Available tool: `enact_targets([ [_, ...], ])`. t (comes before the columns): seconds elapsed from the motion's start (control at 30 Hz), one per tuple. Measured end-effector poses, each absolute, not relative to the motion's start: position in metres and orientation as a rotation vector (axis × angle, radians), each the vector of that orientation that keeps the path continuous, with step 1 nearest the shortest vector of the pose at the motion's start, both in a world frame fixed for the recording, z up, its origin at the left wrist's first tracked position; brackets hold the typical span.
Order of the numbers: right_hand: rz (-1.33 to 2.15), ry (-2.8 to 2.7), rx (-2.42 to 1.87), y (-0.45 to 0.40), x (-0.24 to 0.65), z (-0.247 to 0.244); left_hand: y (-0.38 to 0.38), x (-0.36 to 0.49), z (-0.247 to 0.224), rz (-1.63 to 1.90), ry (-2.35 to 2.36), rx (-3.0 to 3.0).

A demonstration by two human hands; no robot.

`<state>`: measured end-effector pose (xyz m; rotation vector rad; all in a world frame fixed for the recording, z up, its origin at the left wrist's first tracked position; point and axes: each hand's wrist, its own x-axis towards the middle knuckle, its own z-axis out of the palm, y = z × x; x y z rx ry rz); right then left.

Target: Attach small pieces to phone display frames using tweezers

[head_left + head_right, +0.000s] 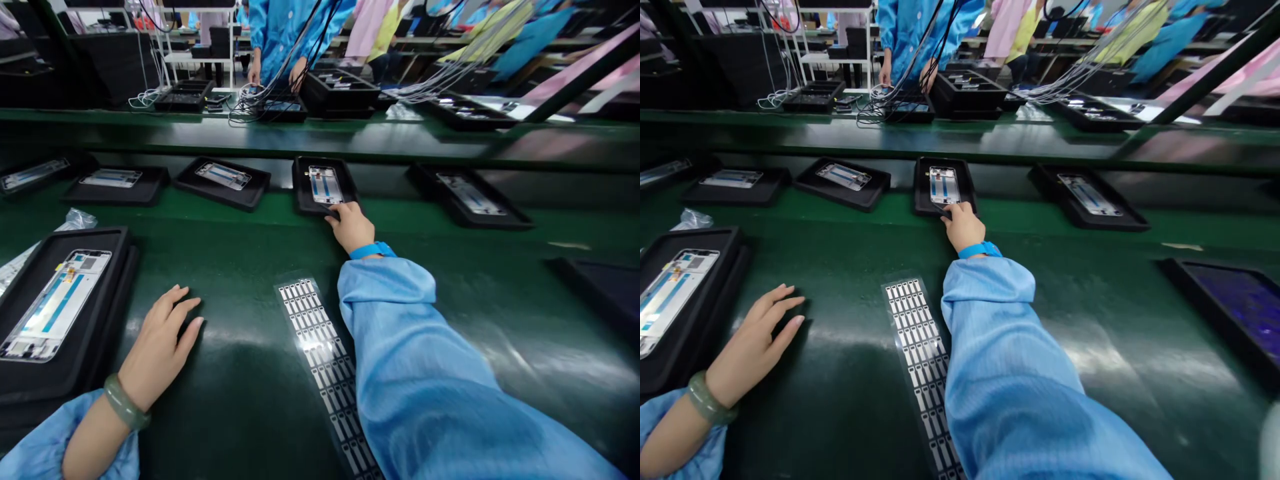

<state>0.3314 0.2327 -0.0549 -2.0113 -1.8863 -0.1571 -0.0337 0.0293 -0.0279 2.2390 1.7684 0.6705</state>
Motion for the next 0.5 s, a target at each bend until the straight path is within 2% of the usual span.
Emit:
enact_targets([
  [0.27, -0.236, -2.076, -1.801, 0.19, 0.284, -0.012, 0.036, -0.036, -0.01, 1.022, 1.645, 1.976],
  [0.5, 0.108, -2.486, -1.505, 0.093, 0.244, 0.028, 0.04, -0.042, -0.018, 0.832, 1.617, 2.159],
])
